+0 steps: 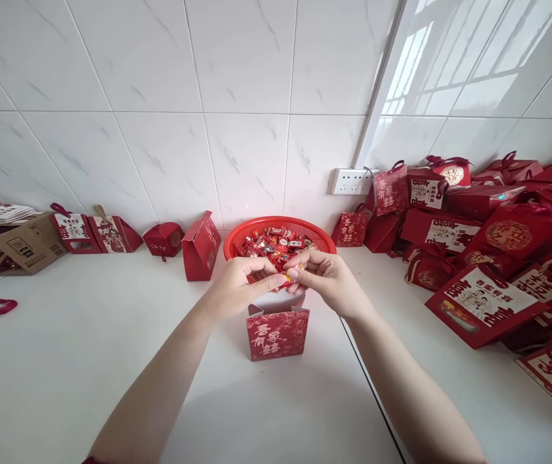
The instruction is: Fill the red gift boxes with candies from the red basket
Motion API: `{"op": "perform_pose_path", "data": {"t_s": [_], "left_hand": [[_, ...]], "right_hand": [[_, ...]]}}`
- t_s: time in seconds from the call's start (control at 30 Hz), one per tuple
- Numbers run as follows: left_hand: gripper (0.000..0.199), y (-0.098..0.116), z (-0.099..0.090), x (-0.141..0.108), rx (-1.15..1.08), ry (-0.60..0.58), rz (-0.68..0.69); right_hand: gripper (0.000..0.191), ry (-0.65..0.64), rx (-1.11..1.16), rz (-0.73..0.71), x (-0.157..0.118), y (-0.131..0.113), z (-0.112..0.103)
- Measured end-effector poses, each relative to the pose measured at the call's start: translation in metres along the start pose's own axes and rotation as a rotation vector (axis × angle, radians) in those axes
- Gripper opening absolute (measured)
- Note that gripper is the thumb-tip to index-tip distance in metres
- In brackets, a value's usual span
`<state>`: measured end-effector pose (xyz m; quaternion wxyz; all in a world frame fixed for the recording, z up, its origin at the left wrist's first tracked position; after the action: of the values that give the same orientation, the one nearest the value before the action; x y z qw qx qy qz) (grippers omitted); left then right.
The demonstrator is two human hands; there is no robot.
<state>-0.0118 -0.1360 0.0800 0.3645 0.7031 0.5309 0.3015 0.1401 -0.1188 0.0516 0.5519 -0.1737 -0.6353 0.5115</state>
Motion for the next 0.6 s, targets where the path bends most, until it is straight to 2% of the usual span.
{"op": "perform_pose_path", "data": {"t_s": [0.1, 0.23, 0.3, 0.37, 0.47, 0.6], "left_hand": [[0.029, 0.001, 0.002, -0.002, -0.021, -0.098, -0.011], [0.025, 0.003, -0.001, -0.003, 0.069, -0.040, 0.018], [0.022, 0.005, -0.004, -0.005, 0.145, 0.007, 0.062], [0.015, 0.009, -0.004, -0.009, 0.240, 0.006, 0.137], [0.014, 0.011, 0.003, -0.014, 0.426, -0.132, 0.229], [0.013, 0.007, 0.011, -0.013, 0.649, -0.263, 0.157]], "right_hand": [[0.027, 0.044, 0.067, 0.009, 0.002, 0.005, -0.002], [0.024, 0.043, 0.063, 0.012, 0.003, 0.005, -0.003], [0.022, 0.022, 0.005, -0.026, 0.003, -0.002, -0.002], [0.020, -0.001, -0.078, -0.096, 0.001, -0.013, -0.003], [0.017, -0.029, -0.200, -0.217, -0.004, -0.035, -0.005], [0.012, 0.019, -0.373, -0.318, -0.012, -0.058, -0.013]]}}
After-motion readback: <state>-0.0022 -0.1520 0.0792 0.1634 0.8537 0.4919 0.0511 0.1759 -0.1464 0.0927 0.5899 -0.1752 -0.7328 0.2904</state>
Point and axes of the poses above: each hand's wrist, its own x-axis towards the middle knuckle, its own z-axis out of the palm, y = z × x, the point moved 6 cm from there along x, towards the middle knuckle, and after that the axes turned 15 degrees about -z, right-handed, at the moved point
